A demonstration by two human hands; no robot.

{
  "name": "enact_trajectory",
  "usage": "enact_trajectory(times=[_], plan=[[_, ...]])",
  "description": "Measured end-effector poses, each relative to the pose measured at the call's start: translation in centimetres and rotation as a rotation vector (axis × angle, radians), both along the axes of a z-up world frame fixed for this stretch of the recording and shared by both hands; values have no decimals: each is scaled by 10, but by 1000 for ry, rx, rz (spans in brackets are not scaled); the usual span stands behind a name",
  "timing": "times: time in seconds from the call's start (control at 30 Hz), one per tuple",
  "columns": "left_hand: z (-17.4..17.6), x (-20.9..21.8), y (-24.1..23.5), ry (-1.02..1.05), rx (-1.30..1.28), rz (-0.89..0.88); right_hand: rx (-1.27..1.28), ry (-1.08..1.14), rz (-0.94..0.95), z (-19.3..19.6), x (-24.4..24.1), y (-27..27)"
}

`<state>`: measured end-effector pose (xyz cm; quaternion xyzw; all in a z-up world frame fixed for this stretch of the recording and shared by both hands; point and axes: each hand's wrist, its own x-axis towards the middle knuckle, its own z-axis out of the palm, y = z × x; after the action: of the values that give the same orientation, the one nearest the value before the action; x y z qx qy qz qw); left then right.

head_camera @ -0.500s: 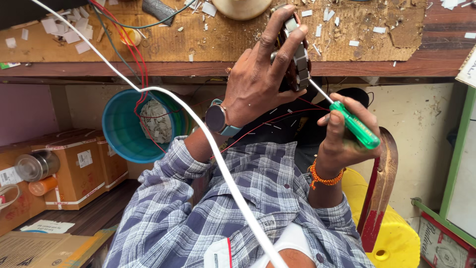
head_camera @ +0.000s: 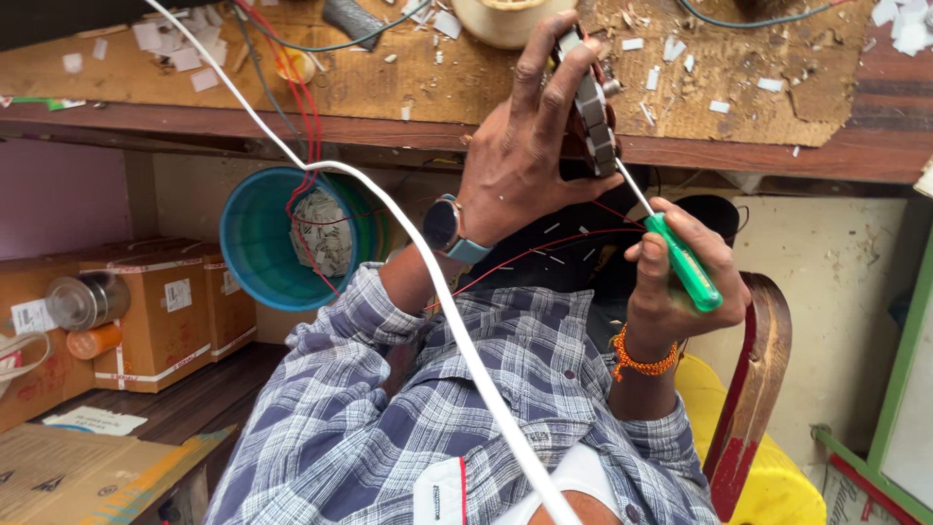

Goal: The person uses a green screwdriver to pry and adjust the copper windings on a motor armature. They repeatedly rotate the armature to access different sections while seated at a cluttered workbench.

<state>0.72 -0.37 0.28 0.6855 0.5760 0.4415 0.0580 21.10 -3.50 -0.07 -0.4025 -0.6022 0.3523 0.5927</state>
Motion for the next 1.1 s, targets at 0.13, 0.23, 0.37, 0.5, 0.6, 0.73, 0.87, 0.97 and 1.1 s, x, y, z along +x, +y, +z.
enact_trajectory(times=[0.13, 0.23, 0.37, 0.5, 0.6, 0.73, 0.87, 0.97, 1.1], plan=[[-2, 4, -2, -13, 21, 31, 8, -11, 1, -1, -5, -2], [-5, 5, -2, -51, -47, 42, 50, -86, -8, -3, -11, -6], [-6, 9, -2, -82, -65, 73, 40, -80, -50, -9, -21, -15], [-7, 14, -3, -104, -18, 127, 47, -57, -42, -13, -27, -18], [-9, 13, -3, -113, 21, 111, 63, -59, -20, -13, -25, -18], [-10, 12, -3, -109, -3, 102, 79, -138, -10, -4, -17, -15], [-9, 16, -2, -85, -30, 117, 122, -262, -38, 8, -14, -22], [-9, 18, 0, -73, -15, 133, 45, -234, -41, 15, -15, -24], [-10, 18, 0, -86, -14, 147, -18, -238, -39, 17, -21, -25]])
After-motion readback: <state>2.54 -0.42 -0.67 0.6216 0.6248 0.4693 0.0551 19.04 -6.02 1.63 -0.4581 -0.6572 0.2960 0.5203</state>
